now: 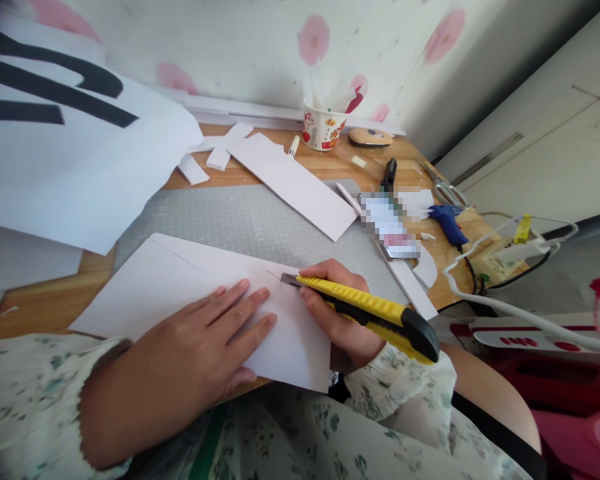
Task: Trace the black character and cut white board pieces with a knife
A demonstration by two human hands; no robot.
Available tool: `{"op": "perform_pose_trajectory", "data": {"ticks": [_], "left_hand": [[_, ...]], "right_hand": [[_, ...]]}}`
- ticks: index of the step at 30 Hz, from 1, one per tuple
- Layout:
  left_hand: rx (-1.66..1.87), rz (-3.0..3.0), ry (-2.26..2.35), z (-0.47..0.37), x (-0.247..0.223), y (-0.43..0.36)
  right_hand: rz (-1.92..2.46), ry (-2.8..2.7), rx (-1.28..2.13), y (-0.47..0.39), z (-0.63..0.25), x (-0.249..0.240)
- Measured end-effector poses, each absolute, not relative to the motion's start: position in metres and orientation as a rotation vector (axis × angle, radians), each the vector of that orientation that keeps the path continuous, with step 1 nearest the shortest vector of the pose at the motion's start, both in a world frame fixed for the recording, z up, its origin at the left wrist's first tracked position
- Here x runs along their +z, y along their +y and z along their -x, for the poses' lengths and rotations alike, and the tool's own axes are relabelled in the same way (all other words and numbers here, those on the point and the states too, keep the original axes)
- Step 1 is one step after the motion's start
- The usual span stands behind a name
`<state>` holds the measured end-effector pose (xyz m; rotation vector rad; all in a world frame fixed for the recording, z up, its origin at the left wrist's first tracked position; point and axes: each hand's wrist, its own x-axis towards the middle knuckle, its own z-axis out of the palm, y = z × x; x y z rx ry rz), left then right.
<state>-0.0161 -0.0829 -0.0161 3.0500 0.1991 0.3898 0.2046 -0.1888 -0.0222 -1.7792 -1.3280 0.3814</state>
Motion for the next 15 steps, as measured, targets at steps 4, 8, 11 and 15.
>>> {"op": "perform_pose_trajectory", "data": {"ticks": [4,8,11,15], "left_hand": [[0.364,-3.055,0.194,0.017,-0.015,-0.082],[0.348,-3.053,0.178,0.018,-0.014,-0.082],[0.366,-3.063,0.156,0.017,-0.014,-0.082],[0.379,-3.096,0.122,0.017,-0.014,-0.083]], "right_hand": [[1.783,-1.361,0.381,-0.190,-0.203,-0.018],[1.786,-1.309,0.403,-0.191,-0.203,-0.021],[1.738,-1.131,0.483,-0.190,-0.203,-0.030],[1.666,-0.988,0.562,-0.188,-0.203,-0.037]]}}
